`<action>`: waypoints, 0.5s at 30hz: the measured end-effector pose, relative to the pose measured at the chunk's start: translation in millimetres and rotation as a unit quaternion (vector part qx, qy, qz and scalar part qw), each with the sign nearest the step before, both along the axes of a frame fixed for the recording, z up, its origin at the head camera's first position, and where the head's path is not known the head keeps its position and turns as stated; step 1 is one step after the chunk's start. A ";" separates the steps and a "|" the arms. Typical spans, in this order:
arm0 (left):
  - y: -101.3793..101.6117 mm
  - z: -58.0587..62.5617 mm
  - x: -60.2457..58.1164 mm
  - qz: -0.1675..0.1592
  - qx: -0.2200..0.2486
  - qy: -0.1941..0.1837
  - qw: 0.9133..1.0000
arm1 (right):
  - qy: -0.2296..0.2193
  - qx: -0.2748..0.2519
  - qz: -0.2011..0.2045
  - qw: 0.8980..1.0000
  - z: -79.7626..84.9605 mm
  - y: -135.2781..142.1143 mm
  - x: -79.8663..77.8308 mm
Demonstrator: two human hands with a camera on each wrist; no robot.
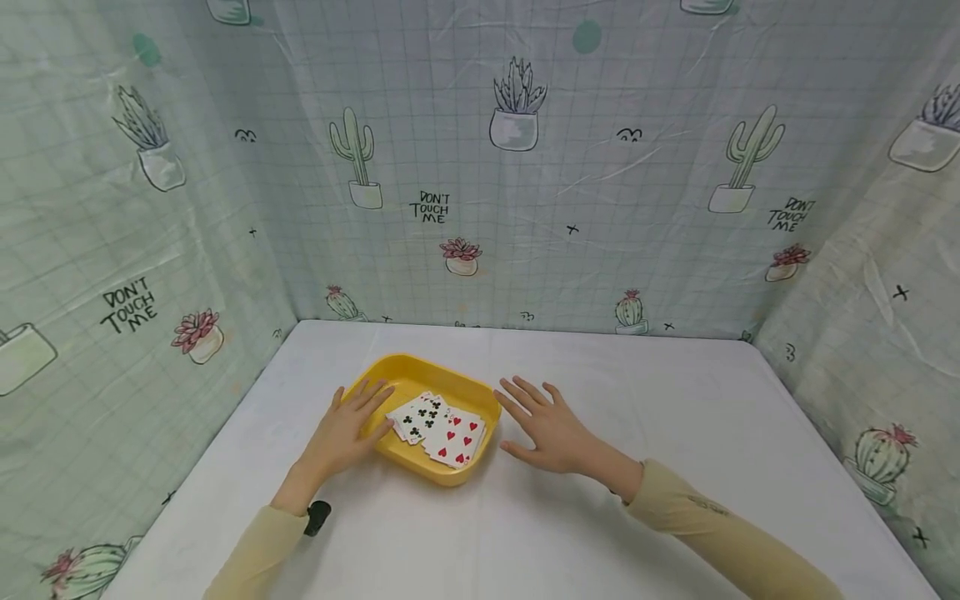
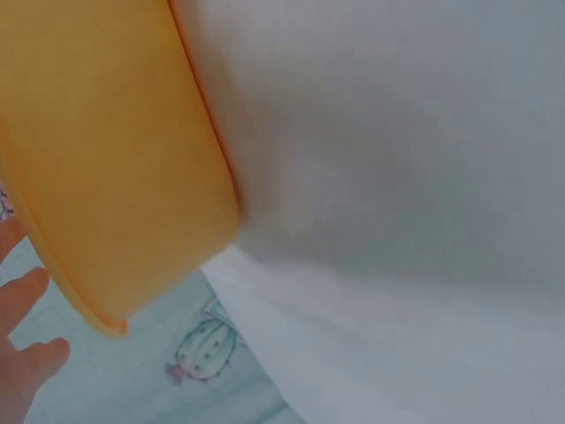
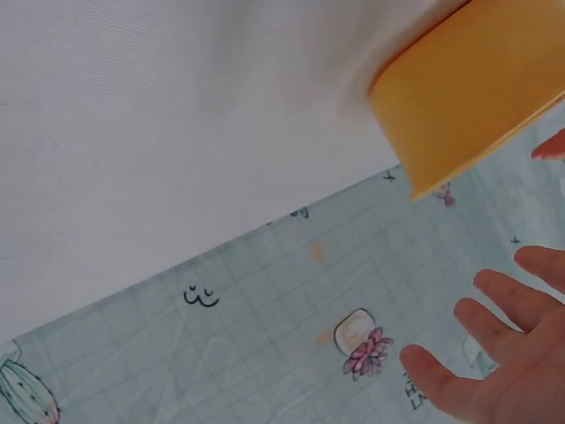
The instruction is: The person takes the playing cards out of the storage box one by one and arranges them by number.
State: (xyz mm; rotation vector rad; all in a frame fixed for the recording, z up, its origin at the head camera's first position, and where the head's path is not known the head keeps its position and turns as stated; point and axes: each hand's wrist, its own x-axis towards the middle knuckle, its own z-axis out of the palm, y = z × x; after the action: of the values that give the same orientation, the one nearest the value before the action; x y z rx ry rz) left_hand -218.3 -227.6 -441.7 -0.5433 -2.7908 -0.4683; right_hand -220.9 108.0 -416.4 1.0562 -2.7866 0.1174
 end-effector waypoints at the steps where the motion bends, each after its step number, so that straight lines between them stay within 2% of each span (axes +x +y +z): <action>1: -2.0 -0.8 -1.9 0.001 0.004 -0.003 1.000 | 0.003 0.000 0.006 1.000 0.8 -1.7 -0.4; 9: -15.7 -3.8 -17.6 0.007 -0.004 -0.010 1.000 | 0.006 0.008 0.019 1.000 6.6 -17.2 -4.5; 15: -20.4 -6.9 -26.1 0.024 -0.010 -0.033 0.999 | 0.004 0.007 0.026 1.000 5.7 -29.2 -10.2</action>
State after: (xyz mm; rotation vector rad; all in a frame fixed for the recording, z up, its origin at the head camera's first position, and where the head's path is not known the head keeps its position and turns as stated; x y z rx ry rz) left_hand -244.4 -248.0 -448.6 -0.4721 -2.8666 -0.4576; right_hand -231.0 78.8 -410.7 1.1307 -2.7577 0.1008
